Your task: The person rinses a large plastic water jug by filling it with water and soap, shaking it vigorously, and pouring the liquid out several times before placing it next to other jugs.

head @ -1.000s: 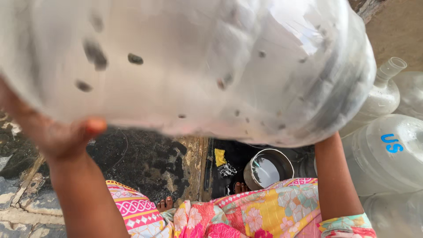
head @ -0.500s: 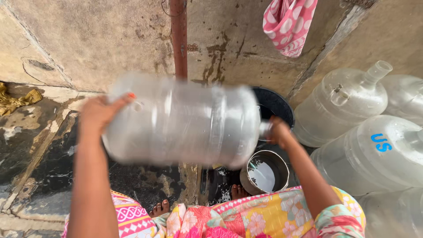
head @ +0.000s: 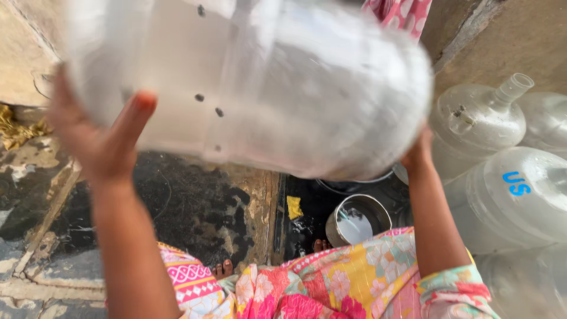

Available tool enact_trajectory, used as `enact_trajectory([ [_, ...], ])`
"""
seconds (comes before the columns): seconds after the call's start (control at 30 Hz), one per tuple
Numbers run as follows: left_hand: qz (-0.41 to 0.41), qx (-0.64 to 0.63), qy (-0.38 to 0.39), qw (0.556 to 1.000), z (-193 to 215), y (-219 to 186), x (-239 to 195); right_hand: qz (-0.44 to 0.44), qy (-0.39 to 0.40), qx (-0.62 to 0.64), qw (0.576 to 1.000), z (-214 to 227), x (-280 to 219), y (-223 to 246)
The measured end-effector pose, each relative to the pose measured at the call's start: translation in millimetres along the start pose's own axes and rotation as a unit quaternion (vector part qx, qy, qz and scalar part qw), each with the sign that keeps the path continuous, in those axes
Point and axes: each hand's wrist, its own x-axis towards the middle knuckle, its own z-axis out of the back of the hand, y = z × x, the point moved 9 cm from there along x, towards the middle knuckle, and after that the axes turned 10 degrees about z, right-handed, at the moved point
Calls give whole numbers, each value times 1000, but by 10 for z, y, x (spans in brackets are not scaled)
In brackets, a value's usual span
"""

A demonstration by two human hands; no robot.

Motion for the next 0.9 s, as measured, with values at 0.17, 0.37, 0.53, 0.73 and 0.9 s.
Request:
enact_trajectory([
  [0.17, 342, 410, 59, 844, -81, 2079, -129, -306, 39, -263, 914, 560, -266, -1678],
  [0.37, 414, 328, 90, 844, -49, 2226, -130, -226, 64, -337, 912, 556, -543, -1238],
  [0.53, 148, -189, 52, 969, 192, 763, 187, 121, 72, 114, 983, -150, -444, 1234],
  [0.73, -88, -105, 55, 989, 69, -414, -9, 236, 100, 118, 959, -500, -709, 1829],
  [0.9, 73, -9, 17, 997, -325, 408, 53, 31, -73, 34, 996, 397, -442, -340],
])
